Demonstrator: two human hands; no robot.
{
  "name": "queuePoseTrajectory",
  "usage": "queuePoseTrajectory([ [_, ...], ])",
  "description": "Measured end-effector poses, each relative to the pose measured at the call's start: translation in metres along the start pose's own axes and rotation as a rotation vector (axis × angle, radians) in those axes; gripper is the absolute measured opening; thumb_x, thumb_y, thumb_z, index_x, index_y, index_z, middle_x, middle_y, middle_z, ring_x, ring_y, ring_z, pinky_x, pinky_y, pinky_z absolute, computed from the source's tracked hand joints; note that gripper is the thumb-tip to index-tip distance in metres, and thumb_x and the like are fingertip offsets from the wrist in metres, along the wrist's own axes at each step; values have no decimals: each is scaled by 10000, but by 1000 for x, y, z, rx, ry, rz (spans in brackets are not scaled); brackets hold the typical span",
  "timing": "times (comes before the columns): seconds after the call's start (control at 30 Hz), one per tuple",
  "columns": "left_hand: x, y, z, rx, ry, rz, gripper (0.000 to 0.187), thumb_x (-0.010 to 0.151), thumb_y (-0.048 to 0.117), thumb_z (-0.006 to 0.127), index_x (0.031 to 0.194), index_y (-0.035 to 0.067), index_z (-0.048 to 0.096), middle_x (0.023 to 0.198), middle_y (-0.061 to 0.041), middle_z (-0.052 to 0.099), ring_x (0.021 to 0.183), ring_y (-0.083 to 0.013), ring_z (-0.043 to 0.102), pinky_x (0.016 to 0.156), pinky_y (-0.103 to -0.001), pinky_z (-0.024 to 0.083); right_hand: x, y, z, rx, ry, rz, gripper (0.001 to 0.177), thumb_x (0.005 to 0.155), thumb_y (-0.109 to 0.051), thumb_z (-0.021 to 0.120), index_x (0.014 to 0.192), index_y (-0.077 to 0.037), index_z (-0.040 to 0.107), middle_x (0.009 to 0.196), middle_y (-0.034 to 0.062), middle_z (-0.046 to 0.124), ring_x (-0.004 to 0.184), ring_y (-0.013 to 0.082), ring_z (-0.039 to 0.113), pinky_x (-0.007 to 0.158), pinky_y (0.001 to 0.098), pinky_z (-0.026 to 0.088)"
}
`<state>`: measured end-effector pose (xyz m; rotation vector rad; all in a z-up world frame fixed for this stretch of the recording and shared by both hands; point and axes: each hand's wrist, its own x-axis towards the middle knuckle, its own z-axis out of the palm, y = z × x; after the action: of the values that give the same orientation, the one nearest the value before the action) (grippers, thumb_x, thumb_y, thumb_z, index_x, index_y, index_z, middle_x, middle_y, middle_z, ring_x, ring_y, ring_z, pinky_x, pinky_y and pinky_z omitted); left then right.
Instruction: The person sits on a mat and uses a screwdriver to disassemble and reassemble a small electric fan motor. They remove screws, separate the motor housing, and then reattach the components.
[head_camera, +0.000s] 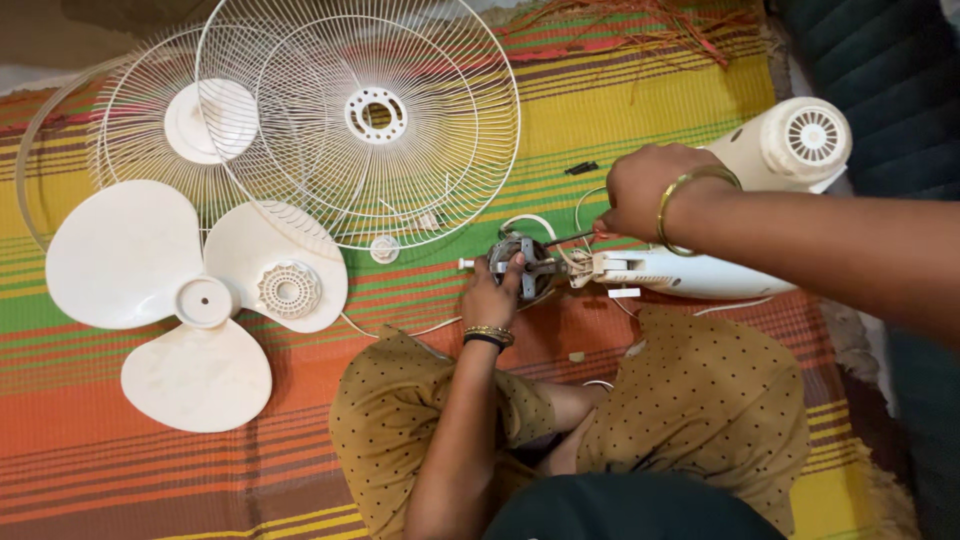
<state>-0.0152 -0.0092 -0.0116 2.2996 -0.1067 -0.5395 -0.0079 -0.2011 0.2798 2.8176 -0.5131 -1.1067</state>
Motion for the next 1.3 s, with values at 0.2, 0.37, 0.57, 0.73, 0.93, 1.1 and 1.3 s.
queuePoseTrajectory([
  [0.2, -1, 2, -7, -21, -10, -33, 784, 895, 743, 485, 1280, 62, 548, 1175, -285, 668, 1054, -469, 653, 870, -557, 514, -3, 13, 15, 43, -42, 11, 524, 893, -609, 653, 1049, -136, 815, 1121, 111, 771, 1062, 312, 716, 912, 461, 560],
  [0.37, -2, -2, -2, -65, 45, -62, 750, 889, 709, 511, 1267, 62, 558, 1212, -288, 651, 1090, -482, 630, 913, -554, 491, -26, 21, 41, 56, 191, -31, 436, 898, -597, 621, 1128, -262, 781, 1085, 95, 761, 1009, 331, 712, 846, 486, 562],
  [0.57, 0, -3, 1, -131, 9, -131, 793, 864, 705, 518, 1322, 58, 543, 1312, -268, 621, 1192, -468, 594, 989, -528, 465, 74, 48, 141, 1102, 766, -2, 495, 876, -482, 797, 1214, -134, 698, 968, 118, 763, 866, 297, 751, 762, 398, 575],
  [0.73, -2, 8, -13, -48, -53, -151, 889, 844, 759, 472, 1407, 72, 491, 1343, -265, 599, 1200, -462, 593, 993, -532, 460, 157, 32, 218, 993, 620, 100, 464, 806, -439, 850, 1154, -150, 749, 1076, 163, 740, 940, 321, 718, 813, 432, 550],
  [0.93, -8, 24, -28, 9, -101, -172, 916, 862, 797, 425, 1402, 63, 513, 1266, -273, 660, 1165, -456, 634, 972, -525, 493, 176, 36, 210, 939, 403, -17, 540, 801, -440, 818, 1240, -156, 684, 1091, 169, 742, 993, 336, 725, 874, 450, 559],
  [1.1, -11, 27, -34, -44, -114, -183, 962, 854, 815, 445, 1420, 39, 491, 1267, -275, 654, 1149, -443, 648, 963, -497, 509, 185, 34, 214, 739, 453, -148, 519, 859, -411, 799, 1266, -114, 681, 1240, 179, 693, 1130, 364, 654, 956, 460, 515],
  [1.3, -7, 28, -34, -119, -46, -193, 1006, 778, 848, 496, 1369, 36, 566, 1226, -245, 694, 1161, -400, 654, 982, -467, 501, 141, 31, 190, 720, 346, -425, 616, 868, -427, 739, 1398, -136, 619, 1306, 151, 661, 1164, 324, 655, 995, 430, 523],
])
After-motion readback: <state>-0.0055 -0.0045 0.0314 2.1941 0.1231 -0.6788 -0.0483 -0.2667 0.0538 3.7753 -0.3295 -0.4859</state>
